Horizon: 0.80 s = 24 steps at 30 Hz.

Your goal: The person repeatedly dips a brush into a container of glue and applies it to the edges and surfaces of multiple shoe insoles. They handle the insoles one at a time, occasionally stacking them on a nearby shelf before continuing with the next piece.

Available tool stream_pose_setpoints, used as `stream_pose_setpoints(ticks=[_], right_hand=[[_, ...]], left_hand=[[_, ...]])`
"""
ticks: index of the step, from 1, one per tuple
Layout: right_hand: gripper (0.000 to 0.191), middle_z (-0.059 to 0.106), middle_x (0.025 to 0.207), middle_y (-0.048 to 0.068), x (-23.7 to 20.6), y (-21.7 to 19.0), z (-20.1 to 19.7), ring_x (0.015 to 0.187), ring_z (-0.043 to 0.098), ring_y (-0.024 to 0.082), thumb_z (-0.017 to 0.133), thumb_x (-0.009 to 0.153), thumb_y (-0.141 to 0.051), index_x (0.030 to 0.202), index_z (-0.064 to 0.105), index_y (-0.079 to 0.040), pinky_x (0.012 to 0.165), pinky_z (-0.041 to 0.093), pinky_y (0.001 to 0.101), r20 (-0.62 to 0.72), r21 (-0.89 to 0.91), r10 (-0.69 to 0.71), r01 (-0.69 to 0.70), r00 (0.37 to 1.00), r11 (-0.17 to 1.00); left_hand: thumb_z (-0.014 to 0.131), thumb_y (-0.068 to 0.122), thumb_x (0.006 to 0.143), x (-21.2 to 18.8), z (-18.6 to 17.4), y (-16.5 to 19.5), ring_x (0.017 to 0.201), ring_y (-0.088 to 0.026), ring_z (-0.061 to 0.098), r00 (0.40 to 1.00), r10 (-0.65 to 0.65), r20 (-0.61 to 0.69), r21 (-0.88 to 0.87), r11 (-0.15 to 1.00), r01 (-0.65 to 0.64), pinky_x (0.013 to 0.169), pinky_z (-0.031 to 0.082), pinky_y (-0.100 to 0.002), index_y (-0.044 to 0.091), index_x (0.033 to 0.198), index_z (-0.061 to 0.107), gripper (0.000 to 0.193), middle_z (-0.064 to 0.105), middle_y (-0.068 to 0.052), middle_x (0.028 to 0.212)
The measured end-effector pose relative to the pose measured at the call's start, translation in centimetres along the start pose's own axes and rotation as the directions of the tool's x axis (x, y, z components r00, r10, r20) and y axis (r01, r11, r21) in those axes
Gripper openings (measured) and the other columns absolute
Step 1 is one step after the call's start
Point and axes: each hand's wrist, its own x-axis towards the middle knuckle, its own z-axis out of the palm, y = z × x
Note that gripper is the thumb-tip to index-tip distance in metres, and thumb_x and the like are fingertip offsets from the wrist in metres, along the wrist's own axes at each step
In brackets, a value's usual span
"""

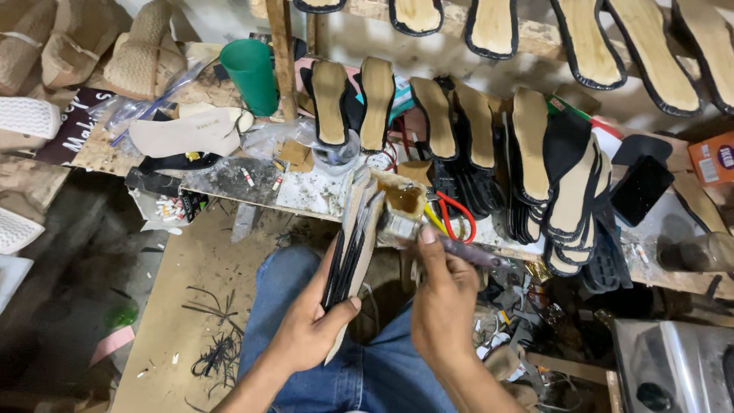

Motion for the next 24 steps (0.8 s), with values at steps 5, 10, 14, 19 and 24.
stream_pose_setpoints(ticks=[5, 10, 14, 19, 24], right_hand=[[0.026, 0.072, 0.107, 0.004, 0.4, -1.8, -0.1, 0.102, 0.063, 0.012, 0.065, 0.101, -0.021, 0.119, 0.073, -0.005, 0.094, 0.049, 0.0298, 0.265, -0.371, -0.323, 0.405, 0.908, 0.836], [0.022, 0.072, 0.108, 0.003, 2.0, -4.0, -0.4, 0.117, 0.058, 0.023, 0.071, 0.097, -0.012, 0.118, 0.073, -0.009, 0.105, 0.046, 0.0361, 0.656, -0.462, -0.475, 0.810, 0.587, 0.362], [0.025, 0.074, 0.111, 0.001, 2.2, -4.9, -0.8, 0.116, 0.061, 0.023, 0.065, 0.092, -0.002, 0.114, 0.074, -0.013, 0.109, 0.046, 0.0406, 0.779, -0.415, -0.367, 0.857, 0.508, 0.306], [0.020, 0.076, 0.109, -0.003, -0.3, -3.5, -1.7, 0.112, 0.062, 0.022, 0.076, 0.089, -0.009, 0.107, 0.075, -0.017, 0.098, 0.043, 0.0418, 0.868, -0.347, -0.289, 0.910, 0.403, 0.226], [0.027, 0.073, 0.105, -0.001, -2.6, -3.6, -3.1, 0.111, 0.060, 0.025, 0.077, 0.084, -0.015, 0.110, 0.076, -0.016, 0.098, 0.039, 0.0408, 0.914, -0.328, -0.076, 0.837, 0.398, 0.438]], left_hand=[[0.064, 0.001, 0.087, -0.3, -0.2, 0.6, 0.151, -0.019, 0.032, 0.996, -0.087, 0.007, -0.004, 0.996, 0.087, 0.117, 0.031, -0.031, 0.006, 0.162, 0.016, 0.089, 0.031, -0.010, 0.168], [0.064, 0.001, 0.086, -0.4, -0.7, 1.4, 0.148, -0.018, 0.036, 0.993, -0.092, 0.069, -0.114, 0.988, 0.100, 0.118, 0.029, -0.030, 0.004, 0.163, 0.019, 0.090, 0.039, -0.013, 0.164], [0.065, 0.004, 0.086, -0.5, -1.1, 1.6, 0.128, -0.016, 0.049, 0.969, -0.219, 0.112, -0.285, 0.927, 0.242, 0.106, 0.041, -0.032, 0.011, 0.165, 0.021, 0.091, 0.050, -0.013, 0.148], [0.056, 0.019, 0.095, -0.8, -1.9, 1.3, 0.115, -0.019, 0.064, 0.967, -0.212, 0.144, -0.614, 0.747, 0.255, 0.098, 0.053, -0.036, 0.008, 0.151, 0.038, 0.060, 0.064, -0.015, 0.131], [0.056, 0.012, 0.087, 0.0, -2.5, 1.3, 0.095, -0.018, 0.074, 0.899, -0.421, -0.121, -0.616, 0.742, 0.264, 0.082, 0.063, -0.035, 0.008, 0.137, 0.052, 0.050, 0.071, -0.011, 0.115]])
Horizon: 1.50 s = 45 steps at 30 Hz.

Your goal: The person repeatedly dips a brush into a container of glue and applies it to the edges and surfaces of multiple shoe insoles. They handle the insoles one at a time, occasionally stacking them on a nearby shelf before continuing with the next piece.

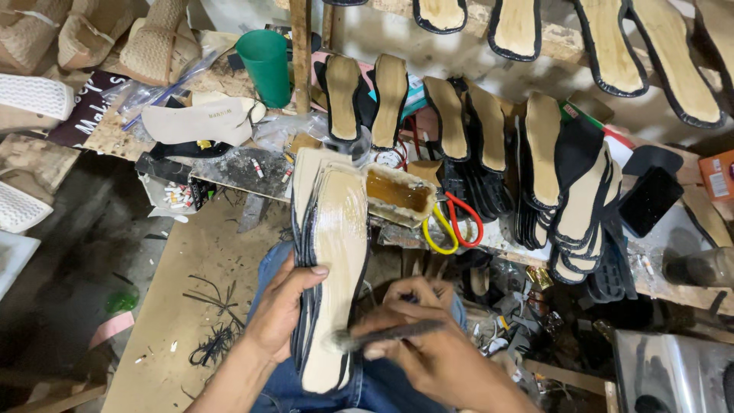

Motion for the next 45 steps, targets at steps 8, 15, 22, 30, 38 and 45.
stream_pose_setpoints(ticks=[8, 15, 22, 30, 38, 45], right_hand=[[0.025, 0.073, 0.115, 0.000, 3.8, 3.3, -1.6, 0.106, 0.057, 0.025, 0.074, 0.091, -0.008, 0.116, 0.074, -0.012, 0.096, 0.038, 0.0394, -0.412, -0.351, -0.026, -0.133, 0.911, 0.927], [0.034, 0.073, 0.106, 0.002, 0.0, -1.0, 1.8, 0.096, 0.061, 0.021, 0.081, 0.082, -0.020, 0.113, 0.075, -0.009, 0.089, 0.031, 0.0434, -0.042, -0.073, -0.026, 0.022, 0.999, 0.997], [0.020, 0.072, 0.104, 0.002, 4.7, 2.6, -2.3, 0.097, 0.057, 0.023, 0.070, 0.096, -0.010, 0.116, 0.073, -0.011, 0.090, 0.037, 0.0416, -0.405, -0.358, -0.020, -0.138, 0.914, 0.923], [0.028, 0.070, 0.097, 0.004, 3.8, 0.0, 0.2, 0.087, 0.058, 0.025, 0.077, 0.085, -0.011, 0.112, 0.072, -0.010, 0.083, 0.036, 0.0394, -0.163, -0.210, -0.026, -0.009, 0.986, 0.978], [0.036, 0.074, 0.107, 0.003, 0.4, -1.4, 1.0, 0.095, 0.064, 0.023, 0.080, 0.083, -0.013, 0.117, 0.073, -0.008, 0.087, 0.036, 0.0398, 0.016, -0.027, -0.074, 0.074, 0.997, 0.997], [0.026, 0.076, 0.106, 0.000, -1.1, -1.5, -0.3, 0.101, 0.064, 0.024, 0.081, 0.088, -0.013, 0.113, 0.075, -0.013, 0.097, 0.044, 0.0368, 0.170, 0.202, -0.055, 0.020, 0.984, 0.979]], left_hand=[[0.058, 0.010, 0.090, -1.1, 1.3, 0.3, 0.086, -0.019, 0.072, 0.988, -0.041, 0.152, -0.045, 0.998, 0.048, 0.072, 0.061, -0.034, 0.010, 0.144, 0.051, 0.055, 0.071, -0.012, 0.109], [0.058, 0.011, 0.092, -0.5, 0.3, 1.8, 0.094, -0.020, 0.072, 0.999, 0.053, 0.009, -0.082, 0.995, -0.052, 0.080, 0.062, -0.036, 0.003, 0.137, 0.054, 0.046, 0.071, -0.013, 0.112], [0.058, 0.010, 0.085, -0.7, 1.6, 1.3, 0.091, -0.017, 0.074, 0.987, -0.117, 0.114, -0.003, 0.993, 0.118, 0.077, 0.062, -0.032, 0.012, 0.142, 0.053, 0.058, 0.074, -0.008, 0.109], [0.060, 0.030, 0.098, 0.1, 0.4, -0.1, 0.077, -0.024, 0.073, 0.959, -0.142, 0.245, -0.342, 0.913, 0.222, 0.069, 0.062, -0.037, -0.004, 0.130, 0.057, 0.047, 0.072, -0.016, 0.098], [0.063, 0.011, 0.088, 1.6, 1.5, 0.3, 0.077, -0.021, 0.071, 0.995, 0.047, -0.083, -0.198, 0.978, -0.062, 0.067, 0.060, -0.036, 0.007, 0.120, 0.061, 0.033, 0.071, -0.009, 0.094], [0.059, 0.010, 0.088, 1.8, 2.1, 3.3, 0.087, -0.021, 0.071, 0.945, 0.250, -0.211, -0.232, 0.926, -0.297, 0.075, 0.062, -0.037, 0.010, 0.127, 0.056, 0.039, 0.068, -0.008, 0.103]])
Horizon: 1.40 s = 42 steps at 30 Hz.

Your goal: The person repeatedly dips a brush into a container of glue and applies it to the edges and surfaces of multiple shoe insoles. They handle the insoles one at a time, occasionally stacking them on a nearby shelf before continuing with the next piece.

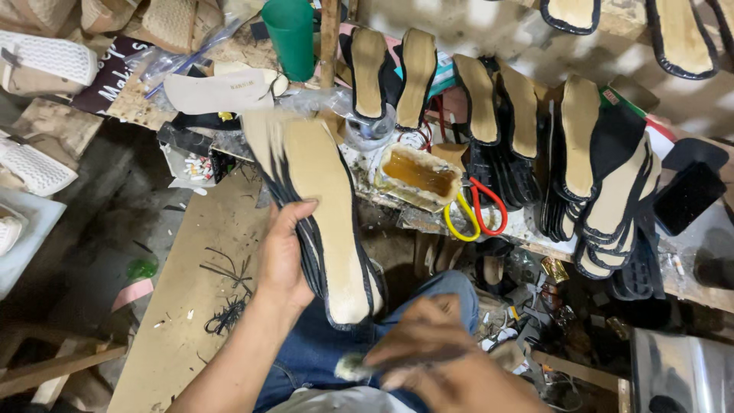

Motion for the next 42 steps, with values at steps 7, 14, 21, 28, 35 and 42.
stream_pose_setpoints(ticks=[7, 14, 21, 28, 35, 42], right_hand=[[0.038, 0.073, 0.123, 0.004, 2.2, 2.4, 0.2, 0.104, 0.061, 0.024, 0.076, 0.088, -0.008, 0.125, 0.070, -0.012, 0.094, 0.045, 0.0383, -0.355, -0.436, -0.162, -0.010, 0.921, 0.900], [0.052, 0.070, 0.127, 0.001, -1.1, 2.3, 2.6, 0.102, 0.061, 0.022, 0.077, 0.075, -0.025, 0.124, 0.066, -0.015, 0.088, 0.036, 0.0445, -0.054, -0.543, -0.237, 0.171, 0.970, 0.822], [0.050, 0.071, 0.123, -0.002, 0.0, 2.8, 2.5, 0.103, 0.061, 0.023, 0.076, 0.076, -0.010, 0.125, 0.073, -0.019, 0.093, 0.039, 0.0379, -0.358, -0.550, -0.151, -0.077, 0.921, 0.832], [0.045, 0.072, 0.124, -0.004, -0.3, 1.6, 3.4, 0.097, 0.065, 0.017, 0.087, 0.082, -0.024, 0.124, 0.071, -0.015, 0.091, 0.035, 0.0364, -0.244, -0.338, -0.270, 0.179, 0.931, 0.924], [0.047, 0.069, 0.137, -0.001, 1.2, 2.0, 2.2, 0.111, 0.058, 0.024, 0.080, 0.076, -0.016, 0.121, 0.072, -0.019, 0.096, 0.041, 0.0381, -0.220, -0.578, -0.146, -0.008, 0.964, 0.816], [0.033, 0.074, 0.116, -0.004, -0.5, 0.0, 1.6, 0.101, 0.059, 0.021, 0.073, 0.083, -0.021, 0.116, 0.073, -0.018, 0.090, 0.035, 0.0452, 0.072, -0.393, -0.146, 0.162, 0.987, 0.905]], left_hand=[[0.059, 0.006, 0.089, -0.7, 0.6, -0.7, 0.095, -0.023, 0.070, 0.989, 0.084, 0.123, -0.018, 0.996, -0.082, 0.083, 0.061, -0.037, 0.006, 0.133, 0.054, 0.044, 0.067, -0.012, 0.111], [0.059, 0.013, 0.091, 0.2, -1.0, 0.5, 0.091, -0.027, 0.069, 0.999, 0.027, -0.044, -0.160, 0.986, -0.034, 0.079, 0.061, -0.041, 0.005, 0.127, 0.055, 0.037, 0.068, -0.013, 0.108], [0.057, 0.005, 0.089, -1.2, 0.1, -0.2, 0.103, -0.024, 0.070, 0.977, 0.193, 0.093, -0.052, 0.981, -0.189, 0.090, 0.060, -0.038, 0.008, 0.131, 0.054, 0.043, 0.067, -0.011, 0.116], [0.057, 0.007, 0.087, -0.7, -0.6, 0.9, 0.096, -0.026, 0.069, 0.982, 0.187, -0.003, -0.106, 0.977, -0.186, 0.083, 0.059, -0.041, 0.010, 0.128, 0.055, 0.041, 0.067, -0.010, 0.109], [0.057, -0.001, 0.091, -1.6, -0.3, -0.7, 0.102, -0.023, 0.066, 0.974, 0.214, 0.077, -0.017, 0.977, -0.213, 0.092, 0.058, -0.038, 0.005, 0.131, 0.053, 0.042, 0.065, -0.010, 0.113], [0.056, 0.001, 0.085, -0.9, -0.6, 1.0, 0.096, -0.025, 0.070, 0.973, 0.208, 0.100, -0.074, 0.977, -0.202, 0.084, 0.060, -0.040, 0.012, 0.127, 0.056, 0.044, 0.067, -0.010, 0.110]])
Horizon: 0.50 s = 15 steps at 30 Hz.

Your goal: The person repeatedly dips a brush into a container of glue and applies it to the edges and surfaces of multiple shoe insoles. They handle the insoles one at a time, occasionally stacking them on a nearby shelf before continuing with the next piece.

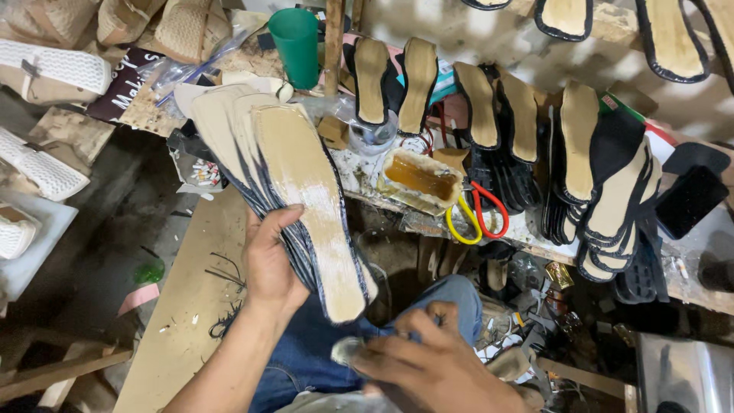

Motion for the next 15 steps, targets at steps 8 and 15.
stream_pose_setpoints(ticks=[8, 15], right_hand=[[0.011, 0.077, 0.105, 0.004, 2.0, 3.9, -1.4, 0.092, 0.061, 0.021, 0.071, 0.094, -0.016, 0.104, 0.074, -0.013, 0.087, 0.040, 0.0373, -0.424, 0.082, 0.348, -0.348, 0.836, 0.934], [0.020, 0.072, 0.109, 0.005, 4.0, 6.7, -4.5, 0.099, 0.062, 0.022, 0.069, 0.099, -0.006, 0.116, 0.074, -0.013, 0.092, 0.041, 0.0351, -0.633, -0.034, 0.345, -0.470, 0.693, 0.882]], left_hand=[[0.060, -0.001, 0.083, -2.2, -1.2, -1.5, 0.092, -0.023, 0.071, 0.891, -0.407, 0.203, 0.251, 0.901, 0.354, 0.080, 0.059, -0.037, 0.000, 0.137, 0.055, 0.054, 0.070, -0.016, 0.112], [0.061, -0.002, 0.079, -2.7, -2.2, -2.1, 0.109, -0.018, 0.066, 0.846, -0.497, 0.191, 0.403, 0.826, 0.394, 0.092, 0.055, -0.033, 0.007, 0.150, 0.046, 0.073, 0.066, -0.010, 0.127]])
